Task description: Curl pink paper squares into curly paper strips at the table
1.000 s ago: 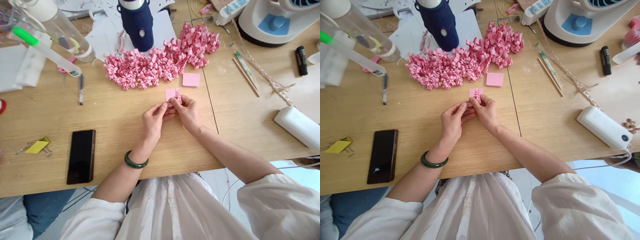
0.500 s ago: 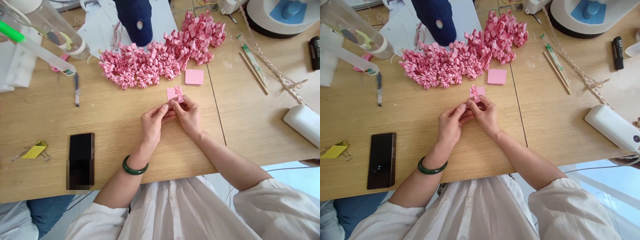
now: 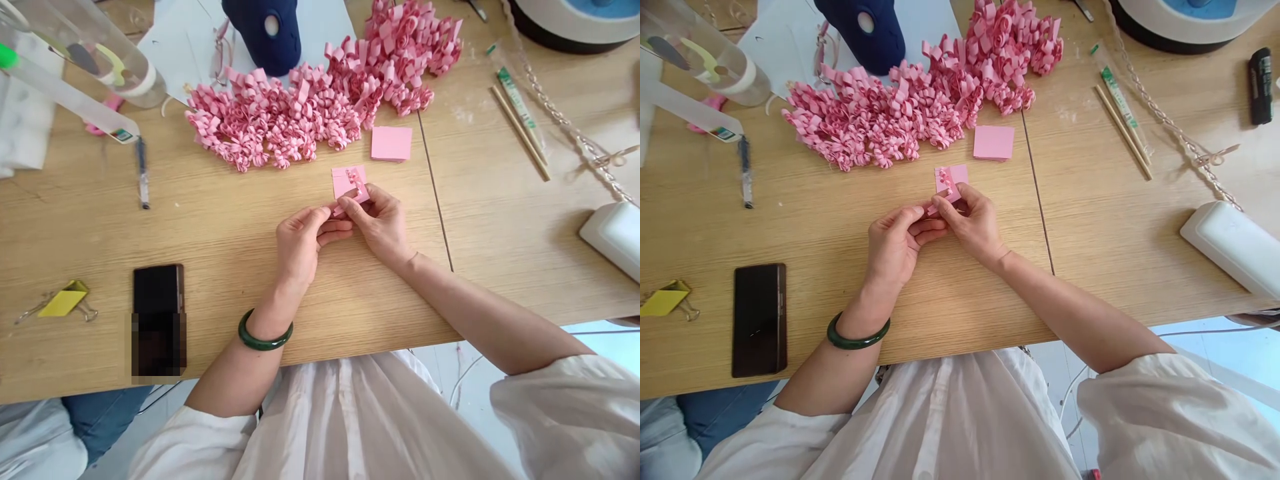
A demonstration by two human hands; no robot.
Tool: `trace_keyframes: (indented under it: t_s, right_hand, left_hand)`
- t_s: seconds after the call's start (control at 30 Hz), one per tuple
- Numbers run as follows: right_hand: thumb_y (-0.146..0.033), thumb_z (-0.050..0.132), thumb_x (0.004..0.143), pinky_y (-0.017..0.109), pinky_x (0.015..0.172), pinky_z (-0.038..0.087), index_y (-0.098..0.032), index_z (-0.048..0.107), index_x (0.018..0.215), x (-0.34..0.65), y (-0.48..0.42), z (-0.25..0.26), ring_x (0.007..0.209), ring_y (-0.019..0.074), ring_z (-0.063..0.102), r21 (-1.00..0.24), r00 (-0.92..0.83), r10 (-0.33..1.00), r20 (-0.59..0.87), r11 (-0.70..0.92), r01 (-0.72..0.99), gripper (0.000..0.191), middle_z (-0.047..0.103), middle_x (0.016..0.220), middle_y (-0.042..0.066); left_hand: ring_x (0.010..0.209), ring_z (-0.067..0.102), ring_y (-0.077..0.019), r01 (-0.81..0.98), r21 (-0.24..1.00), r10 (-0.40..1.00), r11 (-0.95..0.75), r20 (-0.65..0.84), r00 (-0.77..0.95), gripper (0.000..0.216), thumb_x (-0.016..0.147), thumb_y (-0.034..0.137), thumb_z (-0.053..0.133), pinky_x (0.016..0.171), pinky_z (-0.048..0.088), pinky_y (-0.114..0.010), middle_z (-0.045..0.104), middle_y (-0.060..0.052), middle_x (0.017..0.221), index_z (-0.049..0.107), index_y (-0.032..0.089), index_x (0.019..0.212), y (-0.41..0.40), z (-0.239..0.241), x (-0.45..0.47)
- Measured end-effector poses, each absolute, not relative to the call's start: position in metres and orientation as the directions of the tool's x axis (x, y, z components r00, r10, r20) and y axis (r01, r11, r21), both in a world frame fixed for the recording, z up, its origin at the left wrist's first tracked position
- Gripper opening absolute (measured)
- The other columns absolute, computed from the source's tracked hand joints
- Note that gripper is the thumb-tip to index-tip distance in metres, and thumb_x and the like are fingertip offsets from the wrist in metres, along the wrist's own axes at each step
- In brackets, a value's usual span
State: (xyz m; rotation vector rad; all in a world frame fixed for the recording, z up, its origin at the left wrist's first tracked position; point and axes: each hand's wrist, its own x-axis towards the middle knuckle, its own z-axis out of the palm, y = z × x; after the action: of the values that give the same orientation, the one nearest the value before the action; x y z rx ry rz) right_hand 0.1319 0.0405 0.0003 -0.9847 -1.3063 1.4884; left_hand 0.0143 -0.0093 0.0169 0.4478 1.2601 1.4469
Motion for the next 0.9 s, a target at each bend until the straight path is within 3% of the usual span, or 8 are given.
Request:
trace_keyframes:
  t_s: [0.27, 0.47, 0.63, 0.9]
  right_hand:
    - [-0.050, 0.075, 0.084, 0.024, 0.063, 0.053, -0.021, 0.066, 0.080, 0.132, 0.039, -0.001, 0.067, 0.0109, 0.061, -0.997, -0.252, 0.968, 0.001, -0.019, -0.076, 0.031, 0.067, 0.075, -0.001]
    - [-0.039, 0.074, 0.086, 0.026, 0.070, 0.055, -0.020, 0.063, 0.080, 0.133, 0.041, -0.001, 0.075, 0.0121, 0.066, -0.993, -0.315, 0.949, 0.002, -0.035, -0.111, 0.022, 0.070, 0.081, 0.000]
    - [-0.043, 0.072, 0.088, 0.028, 0.073, 0.056, -0.021, 0.063, 0.081, 0.133, 0.039, -0.002, 0.077, 0.0128, 0.066, -0.992, -0.300, 0.954, 0.002, -0.036, -0.120, 0.024, 0.071, 0.083, 0.001]
    - [-0.040, 0.073, 0.087, 0.025, 0.064, 0.053, -0.021, 0.061, 0.080, 0.133, 0.039, -0.002, 0.069, 0.0109, 0.062, -0.990, -0.298, 0.954, -0.011, -0.053, -0.133, 0.023, 0.065, 0.077, -0.001]
  left_hand:
    - [0.063, 0.070, -0.0119, -0.312, 0.940, 0.893, 0.138, -0.254, -0.372, 0.027, 0.072, 0.039, 0.086, 0.068, 0.062, -0.027, 0.076, -0.002, 0.076, 0.077, 0.016, 0.082, -0.013, 0.013, 0.014]
    - [0.065, 0.070, -0.0115, -0.279, 0.954, 0.889, 0.105, -0.216, -0.404, 0.022, 0.076, 0.036, 0.083, 0.070, 0.063, -0.027, 0.076, -0.002, 0.078, 0.078, 0.016, 0.085, -0.011, 0.007, 0.012]
    - [0.065, 0.070, -0.0121, -0.263, 0.956, 0.874, 0.134, -0.238, -0.423, 0.016, 0.080, 0.032, 0.078, 0.072, 0.063, -0.029, 0.076, -0.003, 0.082, 0.078, 0.017, 0.084, -0.011, 0.010, 0.013]
    - [0.060, 0.066, -0.0107, -0.169, 0.978, 0.896, 0.119, -0.179, -0.407, 0.022, 0.078, 0.038, 0.081, 0.066, 0.062, -0.026, 0.074, -0.001, 0.076, 0.076, 0.017, 0.084, -0.015, 0.011, 0.014]
